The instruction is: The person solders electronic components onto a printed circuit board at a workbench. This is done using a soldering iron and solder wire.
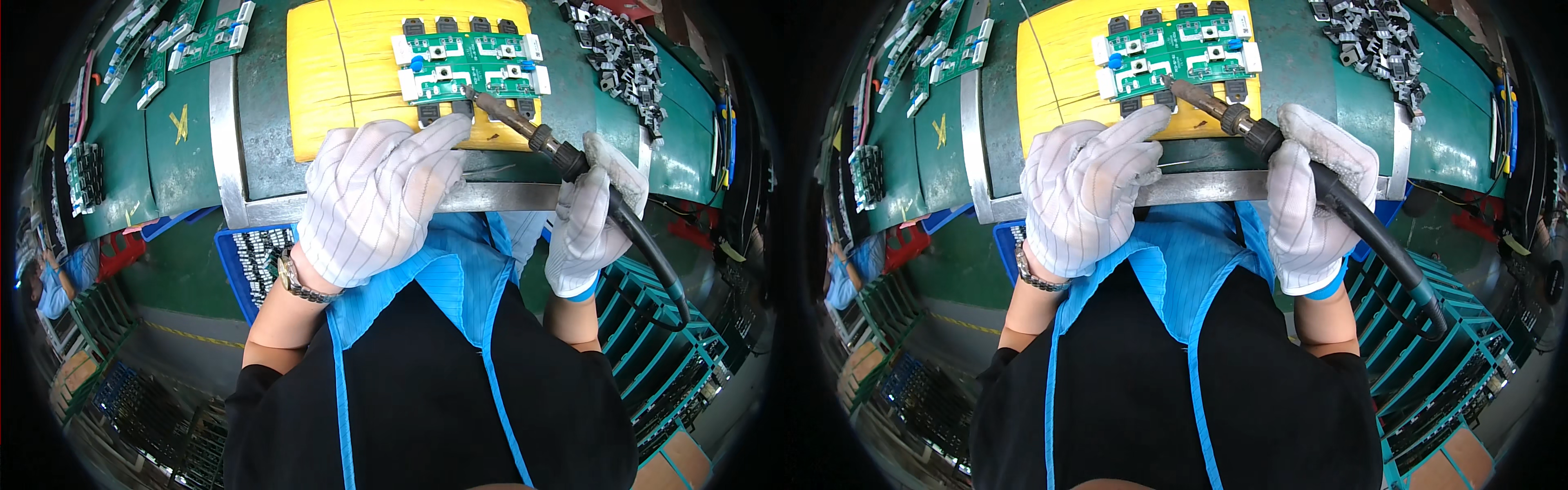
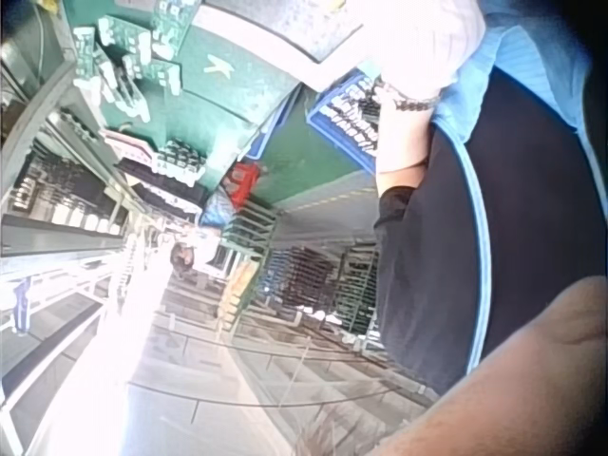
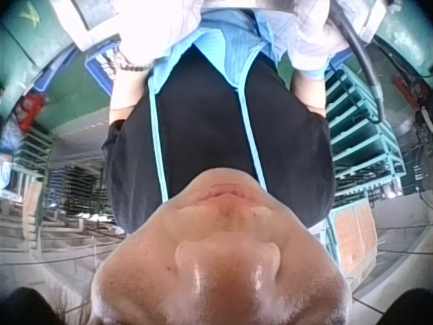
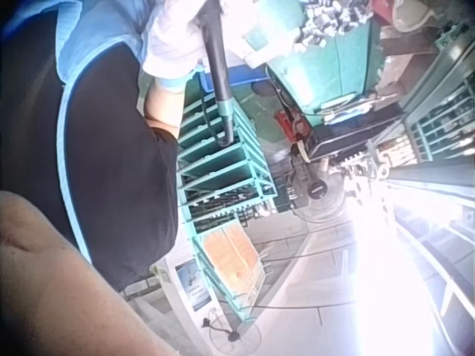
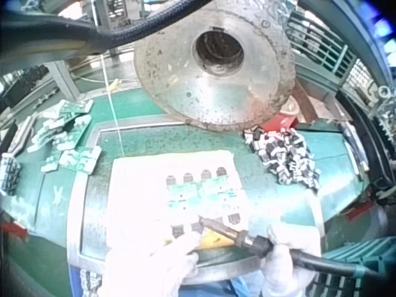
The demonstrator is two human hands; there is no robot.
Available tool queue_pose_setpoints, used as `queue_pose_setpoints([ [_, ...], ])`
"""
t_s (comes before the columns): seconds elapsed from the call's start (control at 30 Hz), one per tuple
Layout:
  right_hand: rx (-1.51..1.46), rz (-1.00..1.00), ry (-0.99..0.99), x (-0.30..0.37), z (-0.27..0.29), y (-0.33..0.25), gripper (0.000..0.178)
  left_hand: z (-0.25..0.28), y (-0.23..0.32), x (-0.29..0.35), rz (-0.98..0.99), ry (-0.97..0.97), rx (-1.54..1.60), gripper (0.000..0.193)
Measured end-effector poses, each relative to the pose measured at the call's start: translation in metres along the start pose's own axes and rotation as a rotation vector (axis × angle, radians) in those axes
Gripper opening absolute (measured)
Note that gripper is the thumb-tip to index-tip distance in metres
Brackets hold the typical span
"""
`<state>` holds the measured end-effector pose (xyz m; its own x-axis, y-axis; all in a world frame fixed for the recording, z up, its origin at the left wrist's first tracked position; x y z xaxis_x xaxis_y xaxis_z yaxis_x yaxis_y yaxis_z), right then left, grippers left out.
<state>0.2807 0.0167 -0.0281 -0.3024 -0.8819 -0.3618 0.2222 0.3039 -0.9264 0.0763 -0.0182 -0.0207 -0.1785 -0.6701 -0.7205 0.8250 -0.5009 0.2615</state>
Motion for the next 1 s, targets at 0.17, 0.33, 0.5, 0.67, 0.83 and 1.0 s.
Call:
queue_pose_setpoints([
  [0.17, 0.035, 0.053, 0.002, -0.001, 0.0, -0.001, 0.019, 0.017, -0.006, 0.0, 0.133, 0.172, 0.065, 0.027],
  [0.33, 0.034, -0.004, -0.004, 0.0, 0.0, -0.001, 0.02, 0.019, -0.013, 0.004, 0.241, 0.267, -0.163, 0.037],
  [0.5, 0.058, 0.059, -0.019, -0.001, 0.0, -0.001, 0.02, 0.015, -0.013, 0.002, 0.261, 0.258, -0.185, 0.036],
  [0.67, 0.068, 0.05, -0.002, 0.0, 0.0, -0.001, 0.02, 0.013, -0.011, 0.0, 0.279, 0.216, -0.152, 0.027],
  [0.83, 0.072, 0.084, -0.002, 0.0, 0.001, -0.001, 0.02, 0.014, -0.009, -0.002, 0.274, 0.208, -0.159, 0.028],
  [1.0, -0.139, -0.11, 0.059, 0.002, 0.006, 0.006, 0.022, 0.016, -0.011, -0.001, 0.274, 0.248, -0.18, 0.027],
])
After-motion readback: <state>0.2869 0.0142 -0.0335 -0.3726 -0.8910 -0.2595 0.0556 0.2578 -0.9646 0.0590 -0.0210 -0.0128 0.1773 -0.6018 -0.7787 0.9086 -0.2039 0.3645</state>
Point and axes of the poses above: each hand's wrist, its own x-axis away from the middle knuckle, its own z-axis out of the back of the hand, y = z × x, the point moved 4 cm from there along -x, towards the middle knuckle, and after that the axes turned 14 degrees about y, right-handed, at the moved point
